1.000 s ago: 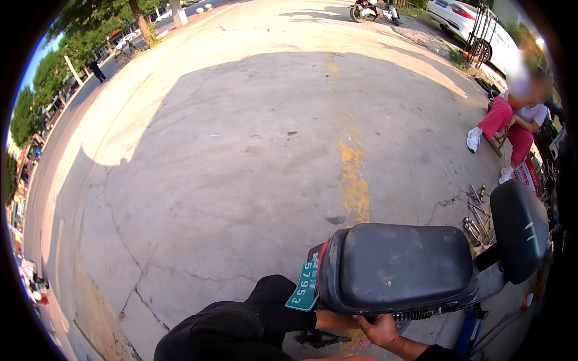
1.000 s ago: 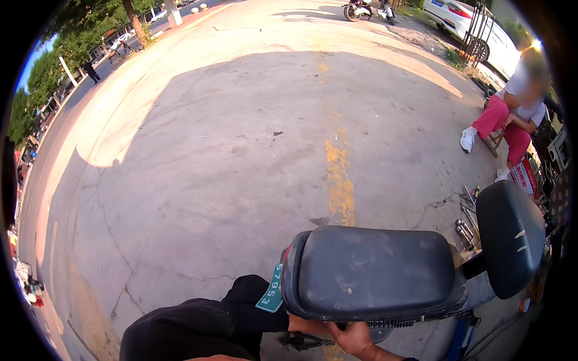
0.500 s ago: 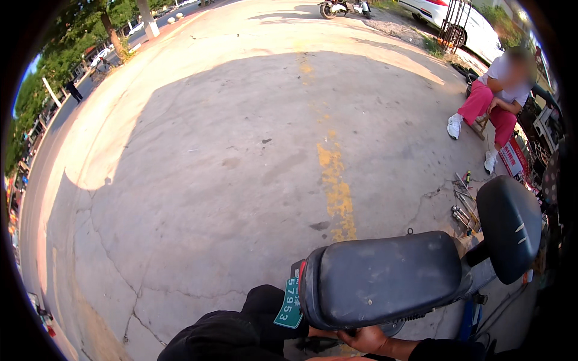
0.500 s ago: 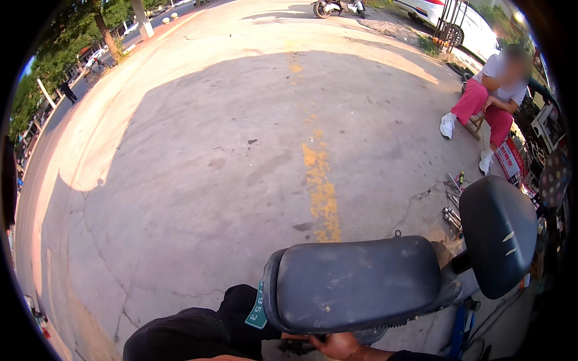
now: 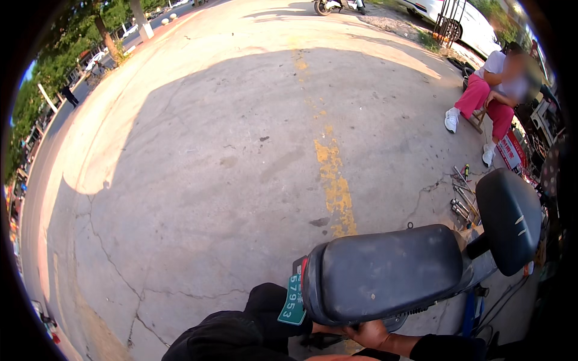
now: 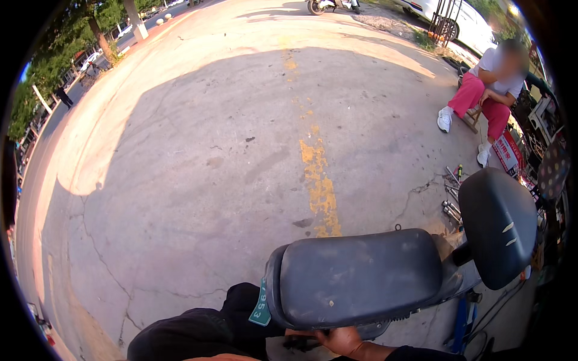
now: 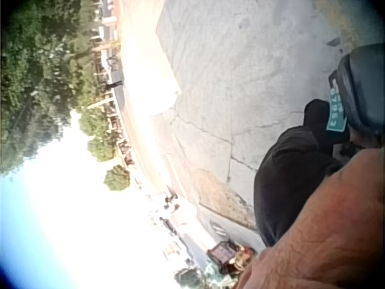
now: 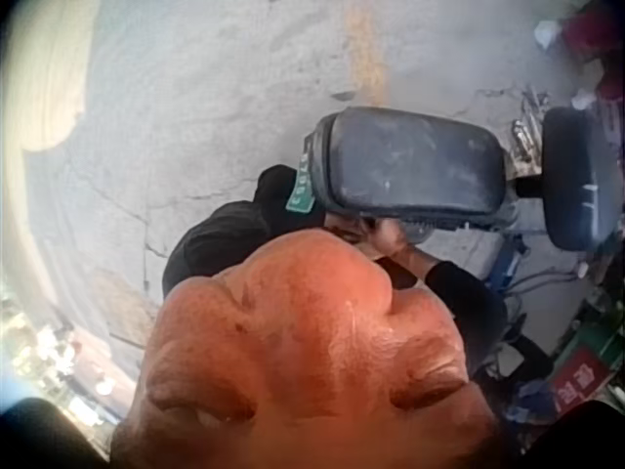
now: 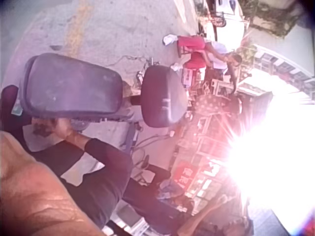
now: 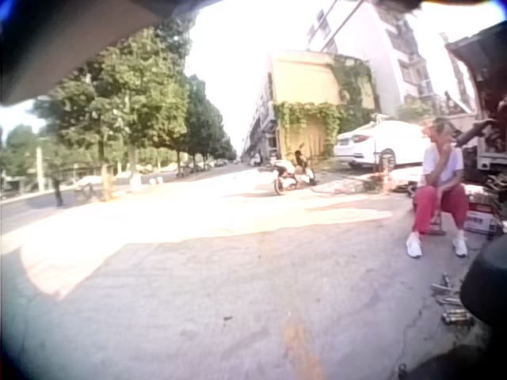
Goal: The person uses a wrench to loosen and remove bolts from the rear suspension of a scooter. They detach the shock absorber and place it on the ground, then reattach it and tighten the bolts to secure it back in place.
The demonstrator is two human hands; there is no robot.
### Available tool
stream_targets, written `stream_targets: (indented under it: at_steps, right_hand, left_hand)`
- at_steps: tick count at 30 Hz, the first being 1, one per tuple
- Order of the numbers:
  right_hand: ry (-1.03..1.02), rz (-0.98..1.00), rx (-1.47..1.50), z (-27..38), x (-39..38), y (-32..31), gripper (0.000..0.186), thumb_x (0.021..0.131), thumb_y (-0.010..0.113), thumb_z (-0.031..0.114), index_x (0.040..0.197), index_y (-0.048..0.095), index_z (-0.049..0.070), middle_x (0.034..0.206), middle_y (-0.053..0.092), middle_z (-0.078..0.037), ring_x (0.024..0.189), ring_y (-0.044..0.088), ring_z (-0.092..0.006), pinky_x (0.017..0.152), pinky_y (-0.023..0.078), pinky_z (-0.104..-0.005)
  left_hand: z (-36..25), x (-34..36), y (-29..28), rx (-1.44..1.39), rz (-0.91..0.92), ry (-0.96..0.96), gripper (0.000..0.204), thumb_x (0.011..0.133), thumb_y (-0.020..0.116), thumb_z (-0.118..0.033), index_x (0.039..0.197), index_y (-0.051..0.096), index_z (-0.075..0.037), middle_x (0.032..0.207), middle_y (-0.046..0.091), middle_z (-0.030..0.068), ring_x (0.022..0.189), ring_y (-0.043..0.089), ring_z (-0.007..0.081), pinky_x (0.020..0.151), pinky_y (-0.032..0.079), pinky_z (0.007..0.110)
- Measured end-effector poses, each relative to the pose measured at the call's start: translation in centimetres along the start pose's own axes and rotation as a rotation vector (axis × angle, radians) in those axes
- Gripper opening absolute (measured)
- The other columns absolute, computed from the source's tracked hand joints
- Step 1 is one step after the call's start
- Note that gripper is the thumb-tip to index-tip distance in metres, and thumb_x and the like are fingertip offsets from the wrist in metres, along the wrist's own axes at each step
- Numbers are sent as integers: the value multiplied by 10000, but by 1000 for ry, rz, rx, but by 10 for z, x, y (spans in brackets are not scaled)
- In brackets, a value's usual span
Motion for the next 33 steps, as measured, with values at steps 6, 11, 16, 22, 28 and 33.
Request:
stream_targets:
  at_steps: [6,11,16,22,28,33]
  right_hand:
    - [304,55,233,-41,-6,2,432,846,661,376,1080,661,13,1061,686,-169,980,645,-335,862,491,-396]
    - [395,199,291,-82,-10,21,394,863,630,386,990,695,19,881,720,-110,829,676,-244,790,501,-316]
    - [509,194,423,-56,1,22,299,842,703,209,1050,658,-1,1009,674,-118,925,625,-197,858,495,-332]
    - [305,84,285,-41,3,18,461,864,693,267,1208,598,-25,1156,648,-183,1086,609,-276,954,464,-364]
    - [369,82,489,-45,-3,24,489,883,653,339,1254,589,27,1234,624,-205,1163,584,-349,1002,437,-407]
    - [254,22,215,-51,-6,24,465,874,665,325,1235,609,37,1234,624,-211,1174,574,-381,998,436,-444]
  left_hand:
    - [-7,-2,10,5,6,27,390,948,601,-284,1188,526,13,1088,638,158,1000,582,273,893,464,410]
    - [-13,-5,10,39,-16,27,400,948,600,-291,1195,518,14,1089,637,169,999,586,286,886,467,417]
    - [-11,-6,7,53,-46,14,411,948,599,-297,1202,511,14,1089,637,179,998,589,300,878,470,423]
    - [-13,-1,-2,57,-67,8,424,948,598,-305,1210,503,15,1089,636,191,997,594,316,869,474,432]
    - [-11,13,-6,61,-57,-4,438,948,596,-312,1218,494,16,1090,635,203,996,598,332,860,477,440]
    - [-13,18,-12,70,-63,-7,449,948,595,-319,1225,487,17,1090,634,213,995,601,345,852,481,446]
Point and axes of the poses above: each hand's wrist, its own x-axis towards the middle knuckle, its own y-axis out of the palm, z = x × y, the point moved 9 cm from there along x, towards the middle knuckle
